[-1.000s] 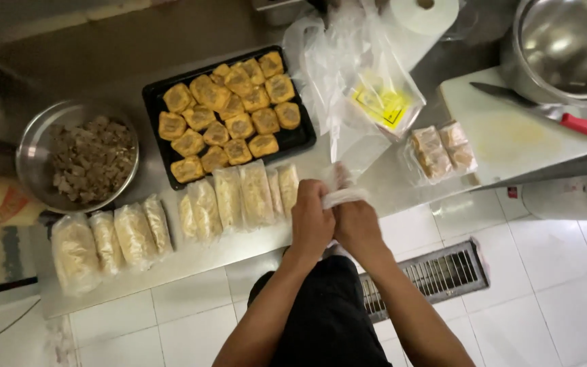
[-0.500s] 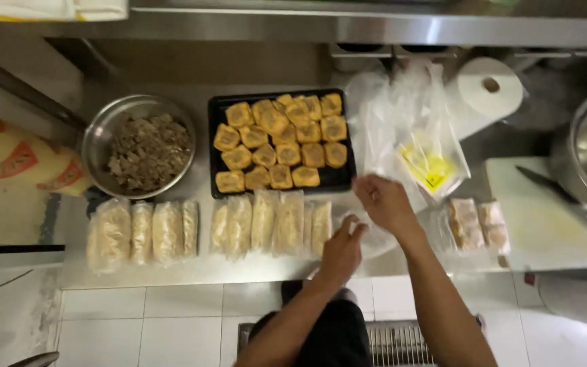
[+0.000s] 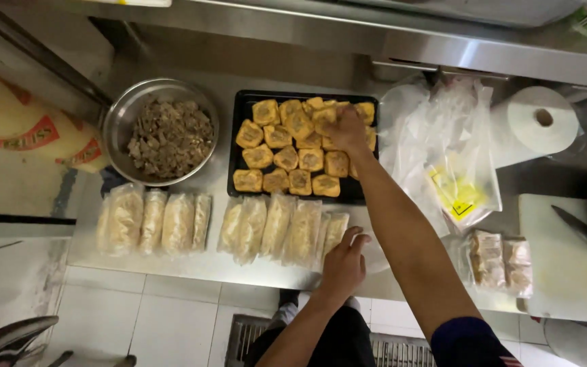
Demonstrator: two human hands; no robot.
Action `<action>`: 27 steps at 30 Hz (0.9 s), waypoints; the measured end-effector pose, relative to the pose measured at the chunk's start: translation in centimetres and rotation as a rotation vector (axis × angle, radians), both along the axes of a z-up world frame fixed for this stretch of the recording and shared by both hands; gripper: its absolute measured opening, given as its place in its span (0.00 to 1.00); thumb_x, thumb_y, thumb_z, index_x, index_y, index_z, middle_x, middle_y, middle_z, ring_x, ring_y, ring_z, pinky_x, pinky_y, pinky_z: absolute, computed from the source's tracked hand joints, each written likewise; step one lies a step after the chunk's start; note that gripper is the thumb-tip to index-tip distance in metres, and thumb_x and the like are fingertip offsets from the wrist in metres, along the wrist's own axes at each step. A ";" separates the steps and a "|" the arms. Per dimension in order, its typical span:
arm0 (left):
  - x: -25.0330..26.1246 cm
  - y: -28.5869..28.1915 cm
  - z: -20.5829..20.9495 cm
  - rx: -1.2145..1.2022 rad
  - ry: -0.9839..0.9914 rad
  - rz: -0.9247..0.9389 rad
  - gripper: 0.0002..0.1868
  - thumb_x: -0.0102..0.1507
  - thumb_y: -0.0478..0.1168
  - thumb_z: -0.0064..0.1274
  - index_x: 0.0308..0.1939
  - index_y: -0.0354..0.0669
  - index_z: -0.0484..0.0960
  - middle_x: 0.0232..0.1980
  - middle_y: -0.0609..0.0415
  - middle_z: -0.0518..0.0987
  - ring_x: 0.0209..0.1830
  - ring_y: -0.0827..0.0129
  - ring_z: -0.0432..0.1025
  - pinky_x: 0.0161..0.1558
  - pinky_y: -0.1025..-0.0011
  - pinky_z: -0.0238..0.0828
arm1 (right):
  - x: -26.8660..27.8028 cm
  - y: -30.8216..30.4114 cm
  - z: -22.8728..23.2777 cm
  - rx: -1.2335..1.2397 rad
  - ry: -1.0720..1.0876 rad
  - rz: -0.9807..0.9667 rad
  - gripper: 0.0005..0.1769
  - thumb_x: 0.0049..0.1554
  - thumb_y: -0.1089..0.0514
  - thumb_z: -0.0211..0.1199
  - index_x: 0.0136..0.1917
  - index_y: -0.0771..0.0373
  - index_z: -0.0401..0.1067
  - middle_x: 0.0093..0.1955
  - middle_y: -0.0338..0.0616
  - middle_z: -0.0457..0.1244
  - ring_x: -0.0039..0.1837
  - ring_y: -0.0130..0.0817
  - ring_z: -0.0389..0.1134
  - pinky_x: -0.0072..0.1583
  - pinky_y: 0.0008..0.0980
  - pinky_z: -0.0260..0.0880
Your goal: The person takes square food items from a tray and small rolls from a pile, placing them into individual plastic bags and folding the bags to close them.
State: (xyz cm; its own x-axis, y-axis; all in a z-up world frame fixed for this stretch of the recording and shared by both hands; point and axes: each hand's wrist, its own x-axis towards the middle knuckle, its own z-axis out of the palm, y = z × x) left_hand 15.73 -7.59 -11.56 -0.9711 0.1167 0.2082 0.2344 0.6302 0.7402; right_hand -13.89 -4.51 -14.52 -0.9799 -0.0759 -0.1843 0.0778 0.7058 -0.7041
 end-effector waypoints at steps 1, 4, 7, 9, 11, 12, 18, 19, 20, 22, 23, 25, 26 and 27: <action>0.1 0.3 -0.3 0.002 0.004 -0.001 0.21 0.51 0.23 0.46 0.46 0.44 0.72 0.58 0.52 0.68 0.25 0.55 0.71 0.21 0.64 0.67 | 1.0 -0.1 1.8 0.002 0.004 -0.001 0.19 0.49 0.50 0.60 0.31 0.53 0.50 0.36 0.34 0.50 0.36 0.28 0.57 0.38 0.36 0.53; -0.2 0.5 -0.7 -0.040 -0.014 -0.013 0.21 0.52 0.24 0.48 0.46 0.46 0.72 0.57 0.53 0.68 0.23 0.57 0.71 0.20 0.65 0.67 | 1.9 0.1 3.5 0.048 -0.026 -0.005 0.22 0.52 0.46 0.58 0.49 0.58 0.51 0.29 0.33 0.53 0.31 0.29 0.57 0.34 0.37 0.53; -0.2 0.1 -0.1 0.015 -0.019 -0.047 0.19 0.52 0.24 0.44 0.46 0.45 0.72 0.57 0.51 0.68 0.23 0.53 0.70 0.20 0.62 0.66 | 1.2 0.2 2.0 -0.399 0.149 -0.061 0.20 0.52 0.53 0.68 0.46 0.53 0.55 0.39 0.31 0.53 0.41 0.21 0.57 0.44 0.29 0.60; 0.0 -0.5 0.6 0.057 -0.177 -0.075 0.18 0.55 0.25 0.42 0.47 0.43 0.73 0.58 0.53 0.67 0.27 0.54 0.71 0.25 0.60 0.68 | 3.6 -1.4 6.9 -0.614 -0.146 -0.157 0.13 0.50 0.61 0.66 0.39 0.52 0.62 0.33 0.28 0.53 0.34 0.19 0.56 0.35 0.24 0.61; 0.8 -1.6 1.9 0.080 -0.194 -0.050 0.19 0.54 0.24 0.42 0.46 0.43 0.73 0.56 0.53 0.68 0.33 0.54 0.72 0.27 0.61 0.69 | 4.3 -2.2 8.6 -0.555 -0.168 -0.031 0.17 0.51 0.58 0.68 0.35 0.50 0.57 0.31 0.29 0.50 0.35 0.21 0.54 0.41 0.23 0.56; 1.0 -2.2 2.5 0.104 -0.201 -0.020 0.20 0.52 0.23 0.43 0.45 0.44 0.73 0.55 0.52 0.69 0.39 0.54 0.73 0.30 0.61 0.70 | 4.5 -2.7 9.5 -0.494 -0.181 0.102 0.23 0.52 0.54 0.69 0.31 0.49 0.53 0.30 0.29 0.47 0.35 0.22 0.51 0.46 0.22 0.51; 6.2 -7.6 8.8 0.076 -0.377 -0.070 0.23 0.47 0.22 0.36 0.40 0.44 0.76 0.48 0.51 0.73 0.42 0.49 0.72 0.40 0.54 0.66 | 5.3 -5.6 14.5 0.062 -0.531 0.206 0.44 0.54 0.45 0.53 0.77 0.58 0.38 0.80 0.43 0.34 0.76 0.42 0.46 0.66 0.43 0.57; 7.1 -8.7 8.9 0.074 -0.374 -0.067 0.23 0.47 0.22 0.36 0.40 0.44 0.76 0.48 0.51 0.73 0.42 0.49 0.72 0.40 0.54 0.66 | 4.7 -5.9 13.4 0.060 -0.528 0.209 0.44 0.54 0.45 0.53 0.77 0.58 0.38 0.80 0.43 0.34 0.76 0.42 0.46 0.66 0.43 0.57; 8.1 -9.6 9.0 0.121 -0.415 -0.003 0.24 0.47 0.22 0.36 0.40 0.47 0.77 0.50 0.54 0.74 0.43 0.52 0.73 0.43 0.59 0.67 | 4.2 -6.1 12.3 0.045 -0.485 0.209 0.33 0.52 0.49 0.55 0.65 0.62 0.49 0.63 0.44 0.43 0.58 0.39 0.51 0.53 0.42 0.56; 9.8 -11.7 8.4 0.170 -0.458 0.066 0.25 0.46 0.22 0.36 0.40 0.50 0.78 0.52 0.57 0.76 0.45 0.56 0.75 0.47 0.65 0.68 | 3.9 -6.5 10.5 0.031 -0.445 0.214 0.22 0.49 0.52 0.57 0.54 0.66 0.61 0.46 0.45 0.53 0.41 0.36 0.56 0.41 0.42 0.54; 10.6 -12.7 7.8 0.179 -0.442 0.122 0.26 0.45 0.23 0.37 0.40 0.51 0.78 0.53 0.59 0.76 0.49 0.60 0.74 0.50 0.70 0.66 | 4.0 -6.6 9.8 0.095 -0.395 0.266 0.34 0.50 0.48 0.57 0.64 0.65 0.50 0.62 0.49 0.42 0.58 0.44 0.46 0.52 0.46 0.56; 11.5 -14.3 6.8 0.191 -0.419 0.179 0.26 0.45 0.24 0.38 0.40 0.53 0.79 0.53 0.60 0.77 0.53 0.65 0.74 0.53 0.75 0.64 | 4.4 -6.9 8.8 0.162 -0.339 0.320 0.46 0.51 0.45 0.56 0.74 0.65 0.40 0.78 0.52 0.30 0.76 0.52 0.37 0.62 0.50 0.57; 11.8 -14.8 6.6 0.179 -0.482 0.214 0.26 0.46 0.24 0.37 0.41 0.54 0.79 0.55 0.62 0.77 0.55 0.66 0.73 0.54 0.75 0.64 | 4.9 -7.0 8.2 0.048 -0.298 0.348 0.44 0.52 0.49 0.60 0.72 0.62 0.40 0.77 0.50 0.36 0.75 0.50 0.42 0.60 0.48 0.60; 12.2 -15.4 6.3 0.166 -0.544 0.249 0.27 0.47 0.24 0.36 0.41 0.55 0.80 0.58 0.63 0.76 0.58 0.68 0.72 0.55 0.76 0.63 | 5.4 -7.1 7.7 -0.066 -0.256 0.375 0.42 0.52 0.54 0.63 0.70 0.60 0.40 0.76 0.48 0.42 0.75 0.47 0.46 0.58 0.47 0.63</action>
State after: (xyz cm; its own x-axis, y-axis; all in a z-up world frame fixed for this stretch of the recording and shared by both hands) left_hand 27.89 -22.96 -5.26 -0.9370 -0.1189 -0.3286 -0.3437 0.4835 0.8051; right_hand -8.44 -11.62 -6.79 -0.8060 -0.4363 -0.4000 0.0032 0.6725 -0.7401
